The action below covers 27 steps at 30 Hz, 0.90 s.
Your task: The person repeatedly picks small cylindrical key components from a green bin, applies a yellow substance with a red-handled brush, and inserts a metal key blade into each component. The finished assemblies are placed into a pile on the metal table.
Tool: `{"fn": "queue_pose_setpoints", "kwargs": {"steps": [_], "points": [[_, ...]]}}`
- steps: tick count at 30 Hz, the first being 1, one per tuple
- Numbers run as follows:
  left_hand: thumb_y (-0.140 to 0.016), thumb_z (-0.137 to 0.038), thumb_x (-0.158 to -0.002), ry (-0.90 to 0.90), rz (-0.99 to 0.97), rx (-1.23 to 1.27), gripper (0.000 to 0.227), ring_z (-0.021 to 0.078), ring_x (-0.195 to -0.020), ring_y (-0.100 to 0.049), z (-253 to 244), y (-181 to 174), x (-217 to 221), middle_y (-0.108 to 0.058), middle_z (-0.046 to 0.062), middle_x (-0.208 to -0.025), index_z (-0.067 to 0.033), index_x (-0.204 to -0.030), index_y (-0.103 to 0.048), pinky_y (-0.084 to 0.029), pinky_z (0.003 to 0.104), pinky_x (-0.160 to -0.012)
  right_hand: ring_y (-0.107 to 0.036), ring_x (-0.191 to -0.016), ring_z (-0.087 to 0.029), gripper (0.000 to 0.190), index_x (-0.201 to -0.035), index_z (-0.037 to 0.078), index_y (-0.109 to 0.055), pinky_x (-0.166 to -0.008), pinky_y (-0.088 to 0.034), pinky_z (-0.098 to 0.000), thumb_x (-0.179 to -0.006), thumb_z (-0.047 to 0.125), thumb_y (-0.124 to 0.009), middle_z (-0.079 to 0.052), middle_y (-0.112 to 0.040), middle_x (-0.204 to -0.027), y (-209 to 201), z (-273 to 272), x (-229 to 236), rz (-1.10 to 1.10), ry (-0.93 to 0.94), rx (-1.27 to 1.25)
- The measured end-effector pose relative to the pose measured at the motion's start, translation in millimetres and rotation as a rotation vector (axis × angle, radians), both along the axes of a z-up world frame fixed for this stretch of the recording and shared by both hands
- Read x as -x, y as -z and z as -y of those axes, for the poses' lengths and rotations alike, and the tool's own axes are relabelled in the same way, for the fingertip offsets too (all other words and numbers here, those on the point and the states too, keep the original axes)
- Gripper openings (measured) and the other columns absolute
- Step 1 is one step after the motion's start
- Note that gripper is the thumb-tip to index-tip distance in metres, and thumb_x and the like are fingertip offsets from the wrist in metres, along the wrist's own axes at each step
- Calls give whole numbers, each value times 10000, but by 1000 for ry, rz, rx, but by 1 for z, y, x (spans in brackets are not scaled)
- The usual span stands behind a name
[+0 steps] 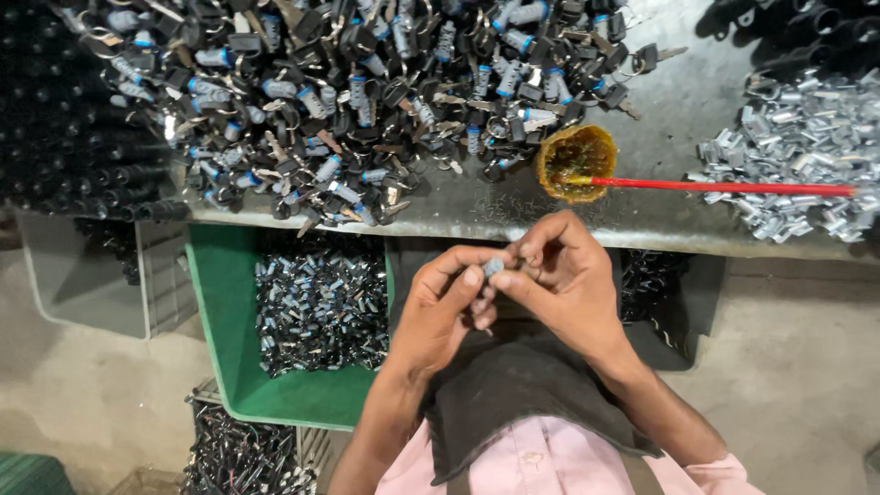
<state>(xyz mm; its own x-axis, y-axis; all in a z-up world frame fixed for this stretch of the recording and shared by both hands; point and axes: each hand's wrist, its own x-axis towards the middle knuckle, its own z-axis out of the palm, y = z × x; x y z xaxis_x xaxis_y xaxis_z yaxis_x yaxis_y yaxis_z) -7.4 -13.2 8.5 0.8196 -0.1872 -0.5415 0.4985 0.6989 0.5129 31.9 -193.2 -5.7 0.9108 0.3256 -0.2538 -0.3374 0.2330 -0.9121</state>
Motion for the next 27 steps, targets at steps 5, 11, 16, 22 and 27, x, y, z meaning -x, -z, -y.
{"fn": "queue_pose_setpoints", "kwargs": {"steps": [5,11,16,22,27], "points": [[-630,-144,-1014,62,102,-290,278,100,-827,-622,-7,-10,-6,-704,64,-990,-4,-1254,-623,-541,264,-753,-619,-775,-138,576,-1302,86,-449,-544,-505,-230,-828,-18,-759,-39,-545,-999,-11,34,-17,-174,286,-120],[-659,-148,-1046,-44,116,-172,226,125,-876,-617,28,23,-34,-670,67,-977,-9,-1214,-599,-535,300,-837,-714,-864,-186,158,-1230,-81,-672,-759,-597,-259,-1094,-12,-714,-143,-713,-1060,-30,76,-44,285,375,689],[-669,-188,-1026,-147,-55,182,241,132,-816,-601,37,37,-51,-643,50,-935,-40,-1202,-597,-532,329,-791,-757,-842,-198,106,-1140,-93,-691,-770,-627,-255,-1152,11,-706,-151,-730,-978,-34,80,-41,257,508,375],[-636,-194,-1074,-151,-1,239,224,141,-827,-589,40,47,-39,-622,55,-933,-36,-1226,-590,-536,352,-852,-762,-826,-203,97,-1154,-101,-684,-769,-627,-256,-1134,-6,-696,-179,-734,-964,-31,76,-25,267,541,477],[-659,-220,-1058,-112,10,290,330,156,-849,-576,25,25,-30,-597,56,-934,-33,-1304,-544,-523,388,-883,-747,-866,-166,142,-1165,-71,-708,-782,-609,-258,-1105,57,-695,-138,-754,-990,-50,72,-31,231,303,758]]}}
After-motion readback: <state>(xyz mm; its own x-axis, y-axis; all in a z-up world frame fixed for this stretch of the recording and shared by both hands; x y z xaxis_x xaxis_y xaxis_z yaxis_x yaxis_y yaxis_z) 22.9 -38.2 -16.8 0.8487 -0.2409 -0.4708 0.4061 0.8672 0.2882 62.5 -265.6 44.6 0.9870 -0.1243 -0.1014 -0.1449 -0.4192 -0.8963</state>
